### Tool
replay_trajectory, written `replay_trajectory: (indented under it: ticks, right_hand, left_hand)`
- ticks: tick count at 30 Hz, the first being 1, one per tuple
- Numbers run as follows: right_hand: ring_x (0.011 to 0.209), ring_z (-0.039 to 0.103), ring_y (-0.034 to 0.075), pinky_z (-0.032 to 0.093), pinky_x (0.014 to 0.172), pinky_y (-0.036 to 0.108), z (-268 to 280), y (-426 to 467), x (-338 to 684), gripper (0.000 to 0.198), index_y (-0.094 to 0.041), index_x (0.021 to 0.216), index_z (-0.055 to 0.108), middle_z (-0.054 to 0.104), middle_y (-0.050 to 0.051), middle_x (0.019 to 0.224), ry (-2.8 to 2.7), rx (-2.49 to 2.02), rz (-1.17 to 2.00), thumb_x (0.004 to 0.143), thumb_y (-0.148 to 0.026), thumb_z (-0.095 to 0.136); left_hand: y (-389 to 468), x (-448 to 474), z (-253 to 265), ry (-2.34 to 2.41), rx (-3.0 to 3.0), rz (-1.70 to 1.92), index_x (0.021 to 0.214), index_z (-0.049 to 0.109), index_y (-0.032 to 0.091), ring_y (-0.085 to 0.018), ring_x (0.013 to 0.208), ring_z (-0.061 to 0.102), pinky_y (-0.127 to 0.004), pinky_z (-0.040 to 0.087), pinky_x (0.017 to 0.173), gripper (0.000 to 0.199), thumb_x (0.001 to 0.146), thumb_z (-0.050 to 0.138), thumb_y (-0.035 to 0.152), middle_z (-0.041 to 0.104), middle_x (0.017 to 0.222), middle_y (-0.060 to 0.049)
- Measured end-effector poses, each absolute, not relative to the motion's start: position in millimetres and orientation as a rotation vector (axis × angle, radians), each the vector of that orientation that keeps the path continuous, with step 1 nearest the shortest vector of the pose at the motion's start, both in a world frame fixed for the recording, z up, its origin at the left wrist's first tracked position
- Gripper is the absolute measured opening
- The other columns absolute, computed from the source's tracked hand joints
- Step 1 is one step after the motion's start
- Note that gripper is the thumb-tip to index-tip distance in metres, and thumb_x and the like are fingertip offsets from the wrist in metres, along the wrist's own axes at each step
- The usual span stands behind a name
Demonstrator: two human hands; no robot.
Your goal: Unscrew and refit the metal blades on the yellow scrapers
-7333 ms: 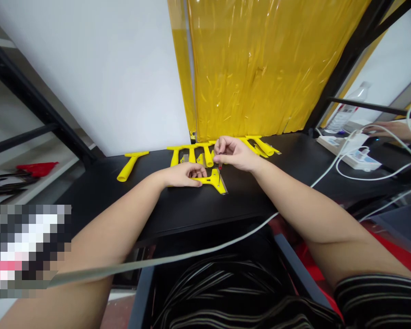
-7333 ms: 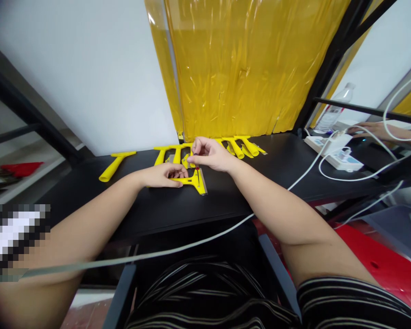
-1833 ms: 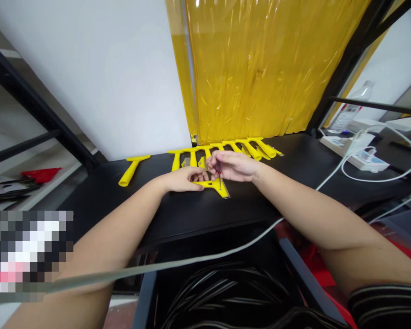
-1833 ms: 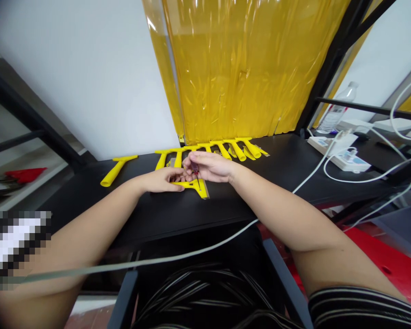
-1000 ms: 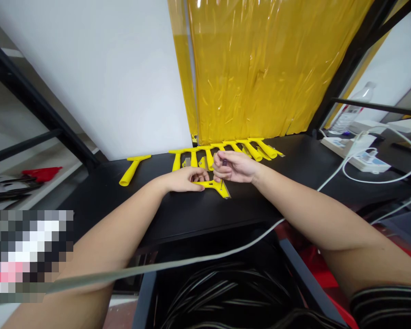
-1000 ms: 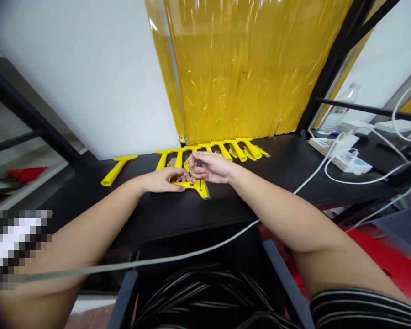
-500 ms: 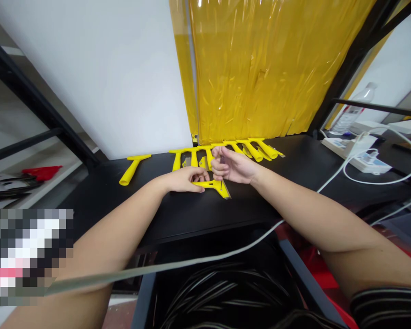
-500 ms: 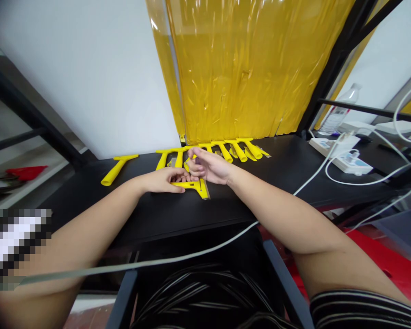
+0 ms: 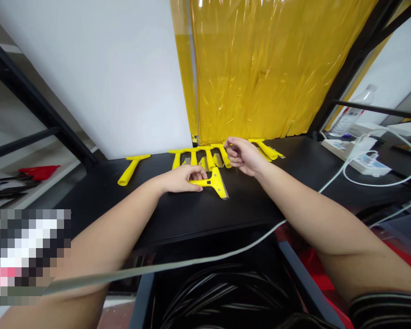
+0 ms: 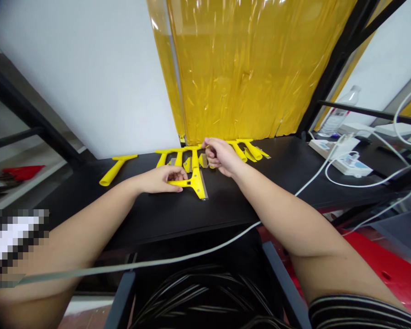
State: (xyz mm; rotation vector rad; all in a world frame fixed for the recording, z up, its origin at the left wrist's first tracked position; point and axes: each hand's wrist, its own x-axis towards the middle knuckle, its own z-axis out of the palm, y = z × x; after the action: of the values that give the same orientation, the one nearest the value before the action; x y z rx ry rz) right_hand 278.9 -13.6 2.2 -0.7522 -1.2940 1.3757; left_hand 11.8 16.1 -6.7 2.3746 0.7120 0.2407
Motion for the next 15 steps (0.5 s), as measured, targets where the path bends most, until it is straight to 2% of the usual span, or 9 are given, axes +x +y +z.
replay_trajectory:
  ticks: [3, 6, 8, 10, 15]
  right_hand:
    - [0.049, 0.041, 0.008, 0.03, 0.045, 0.022, -5, -5, 288, 0.019, -0.019, 0.08, 0.064, 0.058, -0.002, 0.064, -1.526, -1.087, 1.034, 0.086, -0.031, 0.078]
    - [0.064, 0.058, 0.013, 0.047, 0.062, 0.029, -12, -5, 288, 0.014, -0.018, 0.086, 0.071, 0.069, 0.004, 0.08, -1.777, -1.119, 0.985, 0.084, -0.03, 0.078]
    - [0.071, 0.061, 0.015, 0.049, 0.071, 0.032, -15, -7, 285, 0.023, -0.018, 0.095, 0.071, 0.069, 0.003, 0.084, -1.888, -1.056, 1.031, 0.081, -0.034, 0.08]
    - [0.073, 0.058, 0.015, 0.048, 0.072, 0.032, -17, -10, 281, 0.03, -0.018, 0.098, 0.068, 0.065, 0.0, 0.083, -1.982, -1.021, 1.029, 0.077, -0.035, 0.082]
    - [0.071, 0.05, 0.013, 0.041, 0.069, 0.03, -21, -11, 273, 0.028, -0.018, 0.089, 0.062, 0.056, -0.003, 0.078, -1.945, -1.008, 0.992, 0.078, -0.038, 0.078]
  left_hand:
    - [18, 9, -5, 0.757, 2.452, 0.382, 0.11, 0.066, 0.018, -0.017, 0.083, 0.058, -0.029, 0.047, 0.076, 0.035, 0.082, 0.075, 0.036, 0.064, 0.096, -0.003]
    - [19, 8, -5, 0.77, 2.508, 0.471, 0.109, 0.066, 0.019, -0.018, 0.087, 0.059, -0.03, 0.048, 0.078, 0.033, 0.082, 0.075, 0.037, 0.066, 0.102, -0.004]
    - [18, 9, -5, 0.757, 2.522, 0.478, 0.109, 0.067, 0.019, -0.019, 0.09, 0.06, -0.031, 0.049, 0.08, 0.033, 0.082, 0.075, 0.038, 0.066, 0.103, -0.005]
    - [18, 10, -6, 0.742, 2.536, 0.47, 0.109, 0.067, 0.019, -0.02, 0.089, 0.061, -0.032, 0.049, 0.08, 0.033, 0.084, 0.075, 0.039, 0.068, 0.104, -0.005]
    - [17, 11, -6, 0.728, 2.62, 0.525, 0.109, 0.069, 0.018, -0.022, 0.092, 0.062, -0.034, 0.049, 0.082, 0.032, 0.086, 0.074, 0.04, 0.069, 0.105, -0.007]
